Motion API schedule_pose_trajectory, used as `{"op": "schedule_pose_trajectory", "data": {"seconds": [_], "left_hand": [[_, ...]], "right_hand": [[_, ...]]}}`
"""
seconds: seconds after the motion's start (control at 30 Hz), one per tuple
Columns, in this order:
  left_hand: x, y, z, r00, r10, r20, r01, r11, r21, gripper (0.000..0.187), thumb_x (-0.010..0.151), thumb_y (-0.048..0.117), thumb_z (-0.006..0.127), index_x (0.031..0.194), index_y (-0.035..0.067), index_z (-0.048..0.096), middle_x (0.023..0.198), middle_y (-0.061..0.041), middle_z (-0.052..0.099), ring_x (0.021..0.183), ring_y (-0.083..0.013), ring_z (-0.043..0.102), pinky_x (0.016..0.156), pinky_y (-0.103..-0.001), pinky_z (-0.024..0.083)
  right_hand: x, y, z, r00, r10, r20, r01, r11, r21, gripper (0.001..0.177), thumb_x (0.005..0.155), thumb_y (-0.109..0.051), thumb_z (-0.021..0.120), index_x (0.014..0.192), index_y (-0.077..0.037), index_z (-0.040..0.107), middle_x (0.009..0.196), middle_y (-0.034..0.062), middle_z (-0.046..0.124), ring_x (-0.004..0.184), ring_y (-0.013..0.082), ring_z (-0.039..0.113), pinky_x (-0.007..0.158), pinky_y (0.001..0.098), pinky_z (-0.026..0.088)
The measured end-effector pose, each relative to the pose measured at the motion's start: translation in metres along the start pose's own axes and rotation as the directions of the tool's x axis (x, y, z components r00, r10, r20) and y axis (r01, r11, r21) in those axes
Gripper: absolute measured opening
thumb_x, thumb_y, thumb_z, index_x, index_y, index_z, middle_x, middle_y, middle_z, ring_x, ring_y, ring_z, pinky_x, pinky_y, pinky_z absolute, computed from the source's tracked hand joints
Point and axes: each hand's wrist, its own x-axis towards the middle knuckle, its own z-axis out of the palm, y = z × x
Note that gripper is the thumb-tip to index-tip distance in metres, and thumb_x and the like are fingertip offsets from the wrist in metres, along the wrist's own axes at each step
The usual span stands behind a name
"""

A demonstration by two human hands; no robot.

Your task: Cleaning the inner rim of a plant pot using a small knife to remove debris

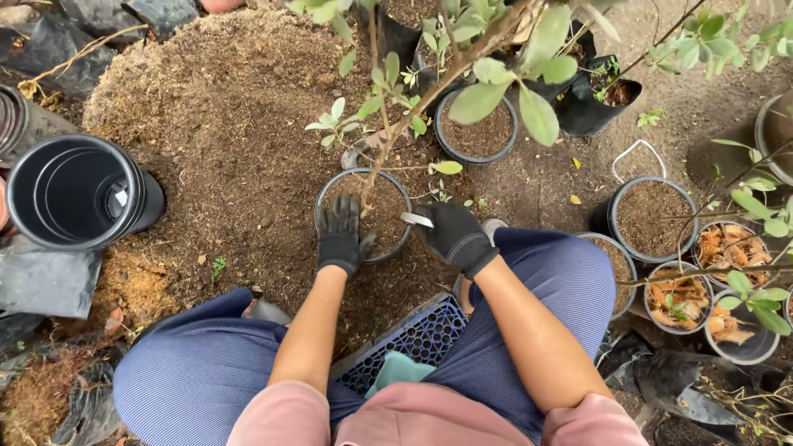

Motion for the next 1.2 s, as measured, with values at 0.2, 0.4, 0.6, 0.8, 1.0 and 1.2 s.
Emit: {"op": "schedule_pose_trajectory", "data": {"seconds": [0.2, 0.4, 0.6, 0.8, 1.0, 1.2], "left_hand": [[0.048, -0.015, -0.004, 0.981, 0.188, 0.053, -0.192, 0.977, 0.090, 0.094, 0.098, 0.081, 0.015, 0.167, 0.019, 0.000, 0.174, -0.007, -0.006, 0.160, -0.0282, -0.012, 0.129, -0.053, -0.016], [0.064, -0.010, -0.019, 0.962, 0.219, 0.163, -0.234, 0.970, 0.073, 0.103, 0.090, 0.090, 0.021, 0.166, 0.022, 0.006, 0.175, -0.005, -0.006, 0.160, -0.0298, -0.013, 0.131, -0.051, -0.015], [0.036, -0.001, -0.021, 0.975, 0.115, 0.191, -0.131, 0.989, 0.072, 0.100, 0.093, 0.087, 0.016, 0.167, 0.022, 0.001, 0.175, -0.004, -0.004, 0.160, -0.0276, -0.012, 0.130, -0.050, -0.017], [-0.030, 0.033, -0.018, 0.988, -0.027, 0.150, 0.019, 0.998, 0.057, 0.098, 0.099, 0.074, 0.020, 0.164, 0.008, -0.009, 0.171, -0.020, -0.009, 0.156, -0.0400, -0.019, 0.125, -0.060, -0.022], [-0.055, 0.064, 0.019, 0.989, 0.146, 0.017, -0.146, 0.989, -0.017, 0.093, 0.102, 0.068, 0.030, 0.165, 0.006, 0.000, 0.172, -0.019, -0.006, 0.158, -0.0381, -0.007, 0.130, -0.055, -0.012], [-0.020, 0.084, 0.013, 0.976, 0.196, 0.090, -0.204, 0.975, 0.088, 0.089, 0.102, 0.071, 0.013, 0.166, 0.011, -0.006, 0.173, -0.014, -0.009, 0.159, -0.0333, -0.011, 0.131, -0.051, -0.016]], "right_hand": [[0.008, 0.013, 0.012, 0.998, 0.060, -0.001, -0.059, 0.996, -0.062, 0.032, 0.100, -0.022, 0.058, 0.129, -0.013, 0.069, 0.111, 0.0143, 0.076, 0.098, 0.0372, 0.074, 0.089, 0.0488, 0.060], [0.008, -0.001, 0.004, 0.995, 0.099, 0.014, -0.096, 0.987, -0.130, 0.037, 0.099, -0.031, 0.061, 0.133, -0.017, 0.067, 0.116, 0.0104, 0.074, 0.107, 0.0365, 0.071, 0.089, 0.0491, 0.061], [0.006, -0.020, -0.010, 0.988, 0.139, 0.060, -0.132, 0.985, -0.111, 0.038, 0.098, -0.021, 0.058, 0.135, -0.016, 0.067, 0.113, 0.0107, 0.076, 0.103, 0.0344, 0.073, 0.091, 0.0488, 0.060], [0.008, -0.014, -0.003, 0.992, 0.098, 0.076, -0.091, 0.992, -0.092, 0.035, 0.100, -0.025, 0.055, 0.133, -0.023, 0.068, 0.113, 0.0085, 0.076, 0.104, 0.0327, 0.074, 0.090, 0.0459, 0.061], [0.002, -0.010, -0.005, 0.999, 0.020, 0.045, -0.019, 1.000, -0.025, 0.024, 0.102, -0.026, 0.052, 0.113, -0.016, 0.071, 0.104, 0.0149, 0.076, 0.099, 0.0387, 0.073, 0.089, 0.0495, 0.061], [-0.002, -0.008, -0.018, 0.996, 0.082, 0.025, -0.078, 0.988, -0.131, 0.035, 0.098, -0.016, 0.056, 0.130, -0.005, 0.068, 0.103, 0.0224, 0.076, 0.091, 0.0409, 0.074, 0.089, 0.0517, 0.062]]}}
